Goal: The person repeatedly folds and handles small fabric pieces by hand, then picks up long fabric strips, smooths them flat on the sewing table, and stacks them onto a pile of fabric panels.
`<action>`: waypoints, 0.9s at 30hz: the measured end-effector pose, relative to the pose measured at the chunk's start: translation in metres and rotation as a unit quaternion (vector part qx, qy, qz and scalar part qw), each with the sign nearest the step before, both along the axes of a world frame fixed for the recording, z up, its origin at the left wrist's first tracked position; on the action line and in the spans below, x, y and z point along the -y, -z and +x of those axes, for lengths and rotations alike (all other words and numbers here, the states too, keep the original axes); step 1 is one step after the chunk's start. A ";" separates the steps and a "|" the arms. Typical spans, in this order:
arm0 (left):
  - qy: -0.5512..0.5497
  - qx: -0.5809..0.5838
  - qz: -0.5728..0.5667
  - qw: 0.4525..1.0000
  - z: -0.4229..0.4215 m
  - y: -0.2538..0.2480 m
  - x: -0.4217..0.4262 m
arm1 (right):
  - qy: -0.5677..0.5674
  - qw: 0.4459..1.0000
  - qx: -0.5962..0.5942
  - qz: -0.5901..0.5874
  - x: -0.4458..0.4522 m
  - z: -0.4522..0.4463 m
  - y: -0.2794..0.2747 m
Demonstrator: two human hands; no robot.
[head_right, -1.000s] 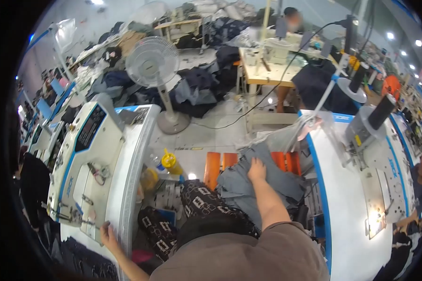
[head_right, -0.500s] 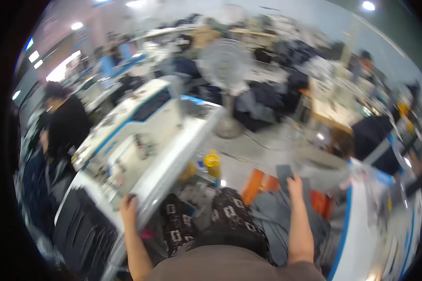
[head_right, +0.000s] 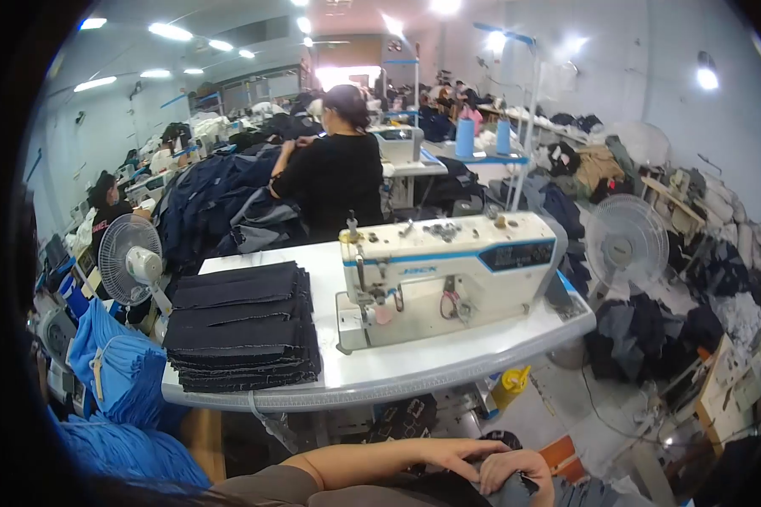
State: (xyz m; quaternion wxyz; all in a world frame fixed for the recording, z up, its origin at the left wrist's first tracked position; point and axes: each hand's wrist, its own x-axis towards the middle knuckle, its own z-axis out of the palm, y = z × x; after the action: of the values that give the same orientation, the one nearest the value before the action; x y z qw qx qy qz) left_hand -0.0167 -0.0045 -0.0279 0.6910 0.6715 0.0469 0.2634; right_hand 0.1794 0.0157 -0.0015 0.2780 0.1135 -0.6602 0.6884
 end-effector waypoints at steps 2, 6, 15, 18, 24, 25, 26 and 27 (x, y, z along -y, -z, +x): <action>0.103 -0.088 -0.142 0.981 -0.002 -0.004 -0.002 | -0.126 0.986 -0.070 0.081 0.007 0.006 -0.001; -0.071 -0.148 0.084 0.983 -0.007 -0.017 -0.001 | 0.323 0.943 0.078 -0.024 0.068 0.022 -0.032; -0.182 -0.237 0.232 0.926 -0.005 -0.023 -0.014 | 0.507 0.785 0.343 -0.094 0.095 0.042 -0.026; -0.108 -0.316 0.143 0.932 -0.010 -0.033 -0.017 | 0.544 0.758 0.332 -0.136 0.097 0.046 -0.009; -0.083 -0.145 0.092 0.982 -0.006 -0.031 -0.005 | 0.562 0.782 0.239 -0.123 0.101 0.026 -0.013; -0.062 -0.159 0.045 0.984 -0.004 -0.027 -0.005 | 0.567 0.781 0.216 -0.148 0.101 0.018 -0.018; -0.056 -0.158 0.051 0.985 -0.003 -0.021 -0.004 | 0.573 0.778 0.213 -0.145 0.102 0.017 -0.018; -0.056 -0.118 0.025 0.991 -0.002 -0.015 -0.003 | 0.594 0.764 0.203 -0.147 0.100 0.016 -0.017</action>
State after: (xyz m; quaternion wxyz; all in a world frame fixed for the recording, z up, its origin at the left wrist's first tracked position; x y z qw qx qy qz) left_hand -0.0183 -0.0018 -0.0130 0.6481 0.7109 0.1594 0.2218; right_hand 0.1959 -0.0845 0.0154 0.5040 -0.4869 -0.5268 0.4810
